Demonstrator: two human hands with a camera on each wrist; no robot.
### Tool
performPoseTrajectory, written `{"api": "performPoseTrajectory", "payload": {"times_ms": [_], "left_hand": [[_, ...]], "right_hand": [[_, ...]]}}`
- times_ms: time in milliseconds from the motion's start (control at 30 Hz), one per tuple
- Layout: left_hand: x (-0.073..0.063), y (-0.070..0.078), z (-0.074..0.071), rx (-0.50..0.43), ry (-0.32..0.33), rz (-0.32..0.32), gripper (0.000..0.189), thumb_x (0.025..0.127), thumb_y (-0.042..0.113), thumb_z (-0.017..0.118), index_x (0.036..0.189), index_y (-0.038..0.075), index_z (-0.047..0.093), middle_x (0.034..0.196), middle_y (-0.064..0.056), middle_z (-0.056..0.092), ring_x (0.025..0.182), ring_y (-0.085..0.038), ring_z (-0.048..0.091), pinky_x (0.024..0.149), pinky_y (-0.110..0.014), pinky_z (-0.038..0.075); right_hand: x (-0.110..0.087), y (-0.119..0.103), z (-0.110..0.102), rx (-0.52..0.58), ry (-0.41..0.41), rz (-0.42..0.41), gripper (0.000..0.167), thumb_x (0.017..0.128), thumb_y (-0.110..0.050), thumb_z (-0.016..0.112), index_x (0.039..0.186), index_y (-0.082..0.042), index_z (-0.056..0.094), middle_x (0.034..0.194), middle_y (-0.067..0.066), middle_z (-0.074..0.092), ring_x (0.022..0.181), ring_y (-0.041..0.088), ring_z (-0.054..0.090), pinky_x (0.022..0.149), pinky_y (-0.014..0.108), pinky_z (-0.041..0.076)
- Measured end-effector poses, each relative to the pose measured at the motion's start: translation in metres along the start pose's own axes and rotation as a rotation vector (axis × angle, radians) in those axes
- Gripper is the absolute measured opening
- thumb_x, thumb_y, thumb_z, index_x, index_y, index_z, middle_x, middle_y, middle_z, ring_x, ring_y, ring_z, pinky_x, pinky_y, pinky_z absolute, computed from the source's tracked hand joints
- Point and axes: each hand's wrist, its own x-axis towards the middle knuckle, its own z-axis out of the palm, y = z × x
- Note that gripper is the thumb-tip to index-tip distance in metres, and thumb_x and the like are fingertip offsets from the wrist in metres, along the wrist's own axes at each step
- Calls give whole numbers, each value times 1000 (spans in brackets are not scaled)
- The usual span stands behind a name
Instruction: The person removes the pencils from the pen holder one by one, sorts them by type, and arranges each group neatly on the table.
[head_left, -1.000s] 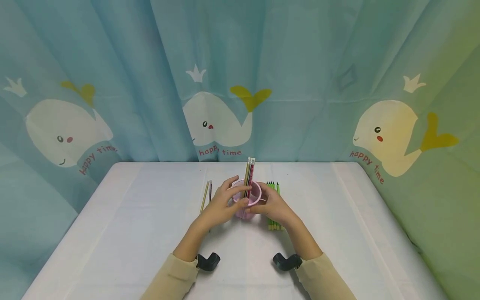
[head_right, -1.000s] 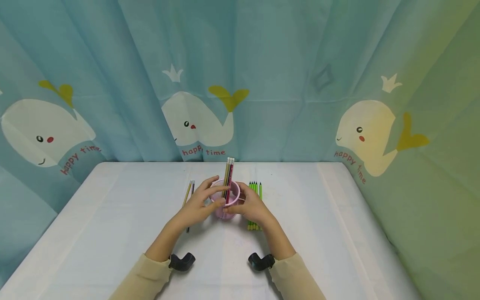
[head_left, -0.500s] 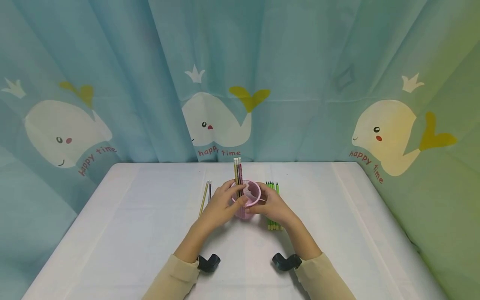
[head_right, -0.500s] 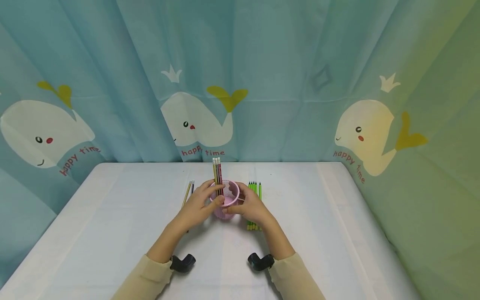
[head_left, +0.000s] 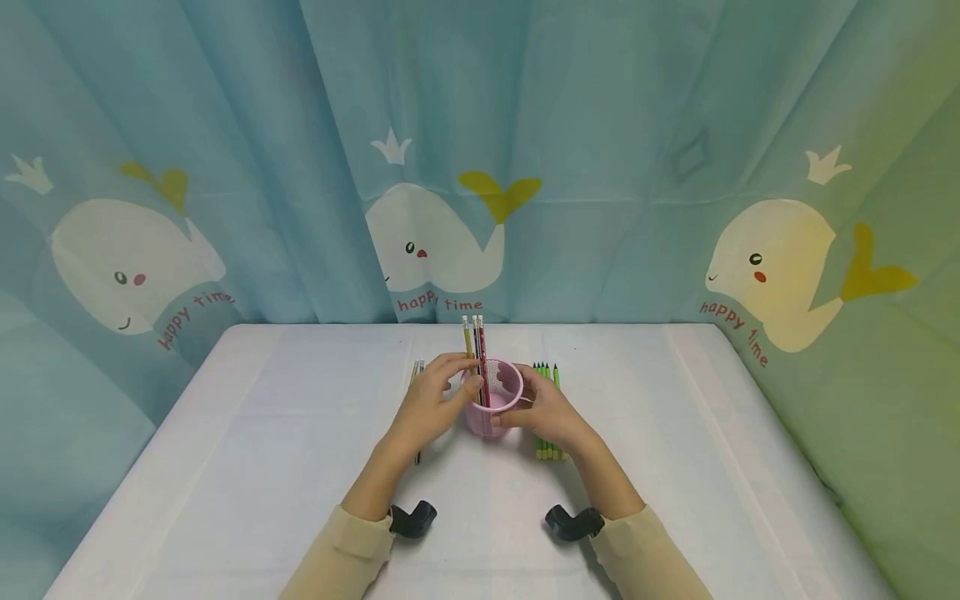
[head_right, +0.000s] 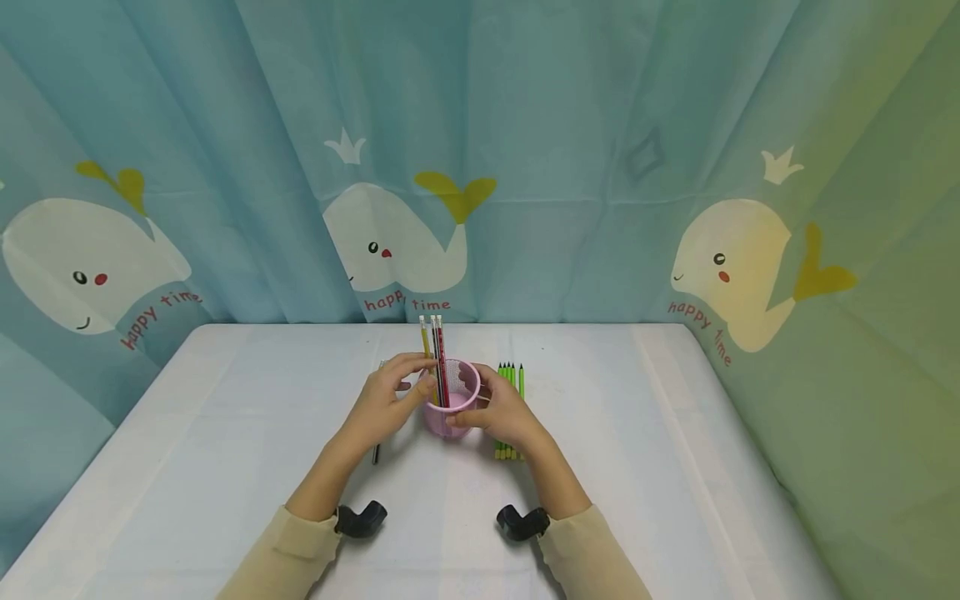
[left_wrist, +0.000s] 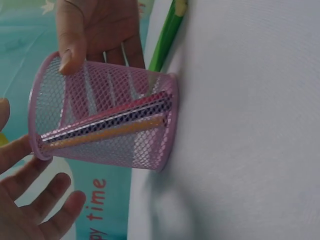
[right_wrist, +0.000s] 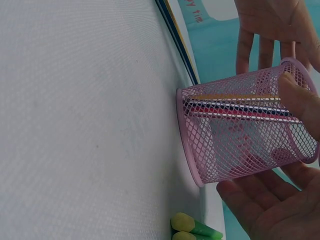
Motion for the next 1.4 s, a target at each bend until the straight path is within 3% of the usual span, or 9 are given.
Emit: {"api": "performPoseTrajectory", "payload": {"times_ms": [333,700,1000,1267,1400], "left_hand": [[2,6,-13,-36,63,45,35,99,32,63,125,9,68,129,-5,63,120,-24,60,88,-45,59],[2,17,-30,-83,103,55,32,99,32,62,125,14,67,131,-3,62,119,-24,59,90,-43,59],[-1,26,-40,-162,224,80,24,99,21,64,119,9,68,121,-2,66,111,-18,64,88,-36,60],[-3,33,-49,-251,320,78,20,96,10,67,115,5,68,121,-8,68,106,-22,66,87,-42,59],[-4,33,-53,-272,372,69,17,93,4,68,110,3,68,117,-11,70,102,-24,68,85,-30,60]], "right_hand": [[-1,-2,-1,-5,4,8,83,72,-3,87,144,0,46,143,19,53,131,37,53,109,47,47],[-1,-3,-1,10,6,5,81,71,0,86,142,-3,48,142,17,54,130,37,54,108,49,47],[0,-1,-1,29,-3,1,80,72,0,86,142,-1,47,143,20,53,130,38,53,109,49,46],[-1,-2,0,35,-8,7,81,72,1,85,143,0,46,144,20,52,131,39,52,110,50,45],[-2,-2,0,29,-12,10,80,72,2,85,142,0,47,144,20,51,131,39,52,110,48,45]]}}
